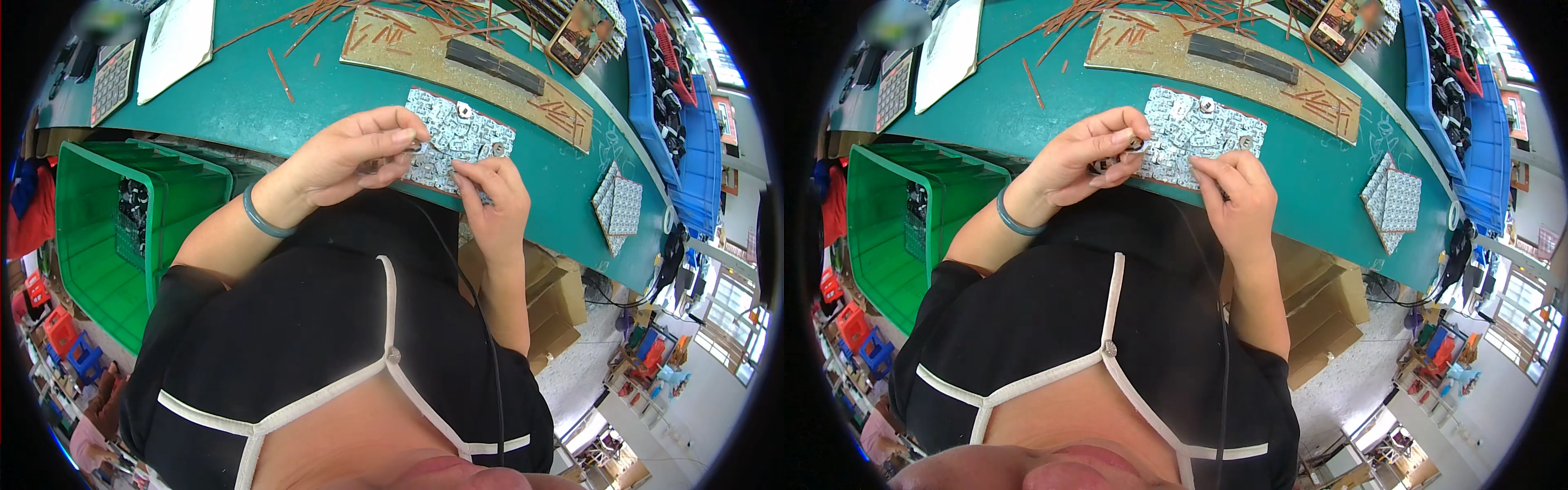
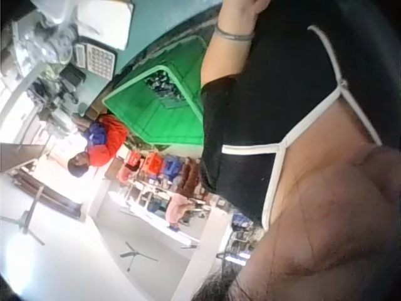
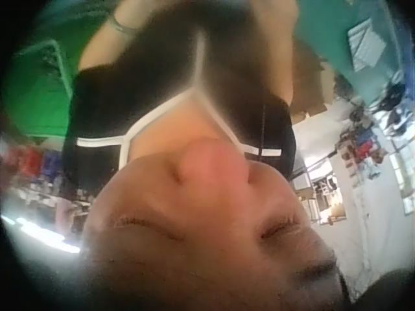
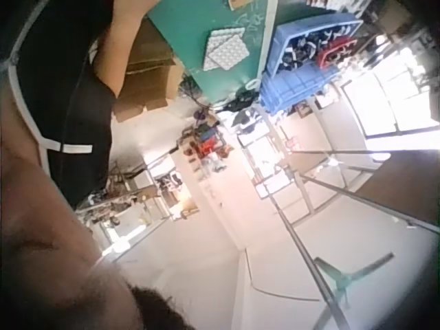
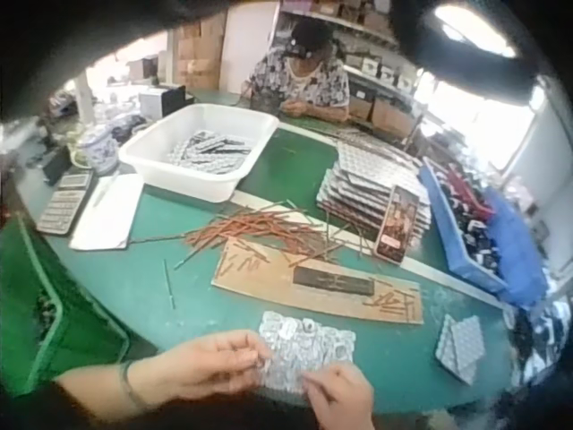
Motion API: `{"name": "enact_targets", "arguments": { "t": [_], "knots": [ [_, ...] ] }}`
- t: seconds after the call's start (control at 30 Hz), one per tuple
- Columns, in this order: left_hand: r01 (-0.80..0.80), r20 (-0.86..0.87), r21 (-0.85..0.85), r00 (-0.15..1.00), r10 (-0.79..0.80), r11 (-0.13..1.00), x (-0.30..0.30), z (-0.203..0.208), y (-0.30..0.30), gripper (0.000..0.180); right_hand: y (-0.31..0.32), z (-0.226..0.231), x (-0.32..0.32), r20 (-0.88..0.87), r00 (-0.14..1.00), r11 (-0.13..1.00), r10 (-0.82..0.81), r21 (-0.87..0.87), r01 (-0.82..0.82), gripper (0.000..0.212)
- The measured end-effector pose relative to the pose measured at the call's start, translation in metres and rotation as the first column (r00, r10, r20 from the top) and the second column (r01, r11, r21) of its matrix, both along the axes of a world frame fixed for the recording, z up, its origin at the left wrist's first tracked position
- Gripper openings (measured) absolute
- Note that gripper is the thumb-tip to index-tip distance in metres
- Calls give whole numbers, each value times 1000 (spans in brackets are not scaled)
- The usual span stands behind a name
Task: The person bends and breaks perforated sheets of electronic components into strips and individual pieces by hand, then sorts and stacks the separated pieces on the workbench.
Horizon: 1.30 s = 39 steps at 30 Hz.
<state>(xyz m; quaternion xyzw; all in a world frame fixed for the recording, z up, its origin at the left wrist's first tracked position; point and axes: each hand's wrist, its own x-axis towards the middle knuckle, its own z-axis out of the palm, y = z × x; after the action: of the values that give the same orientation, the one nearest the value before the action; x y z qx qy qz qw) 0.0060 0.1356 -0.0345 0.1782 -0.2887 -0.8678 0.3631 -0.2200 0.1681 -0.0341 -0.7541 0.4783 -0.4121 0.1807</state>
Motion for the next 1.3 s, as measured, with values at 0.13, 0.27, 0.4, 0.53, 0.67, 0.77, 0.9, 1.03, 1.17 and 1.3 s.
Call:
{"name": "enact_targets", "arguments": {
  "t": [0.13, 0.27, 0.4, 0.53, 0.67, 0.77, 0.9, 1.03, 1.17, 1.3],
  "knots": [
    [41, -99, 86, 995, -33, 995, 1, -4, -7, 24, -5, -6, 0, -178, 983, 999, -38, -11, 36, 19],
    [-52, -21, 68, 998, 53, 996, 1, 6, 0, 26, -4, 2, 3, -264, 964, 999, -16, 45, 29, 22],
    [-47, 5, 88, 999, 47, 995, 2, 1, -4, 27, -3, -1, 1, -316, 949, 1000, -16, -12, 13, 26],
    [-68, -100, 77, 992, 75, 995, 11, -9, -5, 22, 0, -4, 6, -289, 957, 998, 19, -53, -36, 26],
    [-186, -69, 85, 979, 192, 979, 21, -3, -5, 19, 4, -7, 7, -223, 975, 999, -21, -52, 10, 21],
    [-287, -63, 192, 951, 303, 939, 31, -4, -8, 18, 3, -10, 6, -170, 985, 998, -31, -67, 20, 18],
    [-310, -109, 196, 936, 335, 930, 41, -13, -14, 20, 2, -10, 5, -157, 987, 995, -35, -101, 19, 17],
    [-348, -46, 152, 932, 358, 925, 43, -13, -15, 21, 2, -9, 5, -87, 996, 995, -25, -102, 16, 14],
    [-307, -17, 98, 951, 310, 947, 43, -16, -14, 21, 4, -8, 6, -53, 998, 993, -39, -111, 33, 12],
    [-270, -21, 68, 962, 272, 960, 41, -22, -13, 16, 6, -5, 5, -8, 996, 989, -89, -115, 88, 9]
  ]
}}
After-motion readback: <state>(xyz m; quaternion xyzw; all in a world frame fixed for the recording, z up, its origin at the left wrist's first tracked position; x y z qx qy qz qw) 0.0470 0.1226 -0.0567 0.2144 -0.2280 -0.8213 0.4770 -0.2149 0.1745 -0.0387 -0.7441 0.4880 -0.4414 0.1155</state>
